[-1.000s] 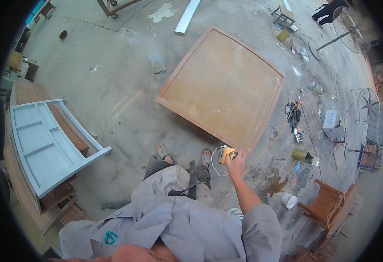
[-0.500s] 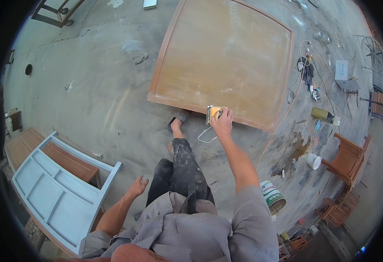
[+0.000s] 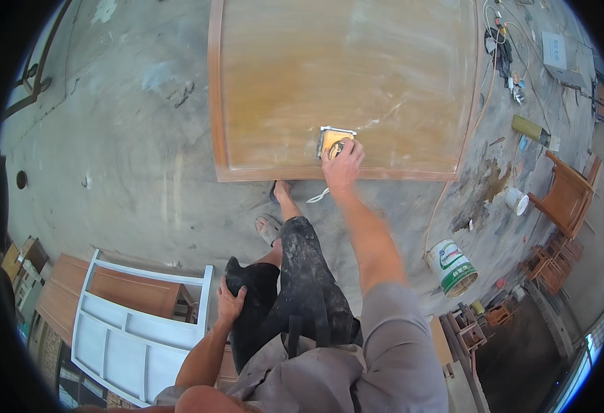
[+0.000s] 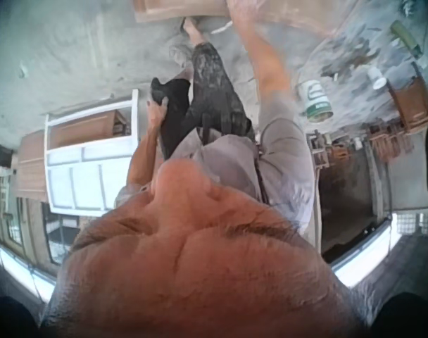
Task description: The person uses an electric sander to smooth the surface of a large wooden door lying flat on the floor. They move the sander systematically across the door's surface and along its edges, occasionally repositioning their body to reach different areas.
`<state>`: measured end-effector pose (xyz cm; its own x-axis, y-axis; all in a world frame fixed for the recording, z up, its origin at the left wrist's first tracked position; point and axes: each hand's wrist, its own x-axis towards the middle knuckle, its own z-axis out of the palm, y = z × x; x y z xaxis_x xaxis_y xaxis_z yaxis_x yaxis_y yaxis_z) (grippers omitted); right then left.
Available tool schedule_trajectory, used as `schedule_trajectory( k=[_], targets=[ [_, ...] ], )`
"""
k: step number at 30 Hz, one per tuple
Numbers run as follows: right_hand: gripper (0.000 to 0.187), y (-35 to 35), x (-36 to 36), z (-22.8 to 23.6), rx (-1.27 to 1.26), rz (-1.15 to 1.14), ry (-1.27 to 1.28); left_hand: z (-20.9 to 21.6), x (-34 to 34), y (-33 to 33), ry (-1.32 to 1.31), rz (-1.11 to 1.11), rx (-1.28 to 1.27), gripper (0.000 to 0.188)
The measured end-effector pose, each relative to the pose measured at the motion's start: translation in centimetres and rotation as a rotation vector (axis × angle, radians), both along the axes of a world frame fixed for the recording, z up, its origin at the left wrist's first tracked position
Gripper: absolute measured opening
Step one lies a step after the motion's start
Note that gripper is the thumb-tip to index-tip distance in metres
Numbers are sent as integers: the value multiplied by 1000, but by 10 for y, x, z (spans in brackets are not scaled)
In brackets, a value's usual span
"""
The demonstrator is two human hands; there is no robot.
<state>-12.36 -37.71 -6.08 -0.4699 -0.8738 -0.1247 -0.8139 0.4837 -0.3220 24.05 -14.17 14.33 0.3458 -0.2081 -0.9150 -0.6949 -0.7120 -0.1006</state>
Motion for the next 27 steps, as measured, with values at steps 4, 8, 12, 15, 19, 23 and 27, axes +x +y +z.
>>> schedule_trajectory(
  k=[4,8,12,15,19,23,27],
  targets=[
    [59,4,54,-4,-10,-7,-16,-7,11,-49,-108,-122,26,75],
    [60,8,41,-6,-17,-5,-4,-21,42,-69,-180,-323,-87,59],
    [59,21,-6,1,-8,-67,67,-33,63,-111,-200,-479,-73,53],
    [59,7,-2,2,-35,-77,70,-38,105,-140,-134,-646,-97,47],
    [58,12,63,2,-4,-57,49,-40,129,-153,-92,-634,-83,42],
    [55,2,142,2,11,-67,26,-44,147,-161,-52,-640,-115,43],
    [55,-7,199,2,-13,-73,-3,-46,158,-166,-38,-600,-128,43]
  ],
)
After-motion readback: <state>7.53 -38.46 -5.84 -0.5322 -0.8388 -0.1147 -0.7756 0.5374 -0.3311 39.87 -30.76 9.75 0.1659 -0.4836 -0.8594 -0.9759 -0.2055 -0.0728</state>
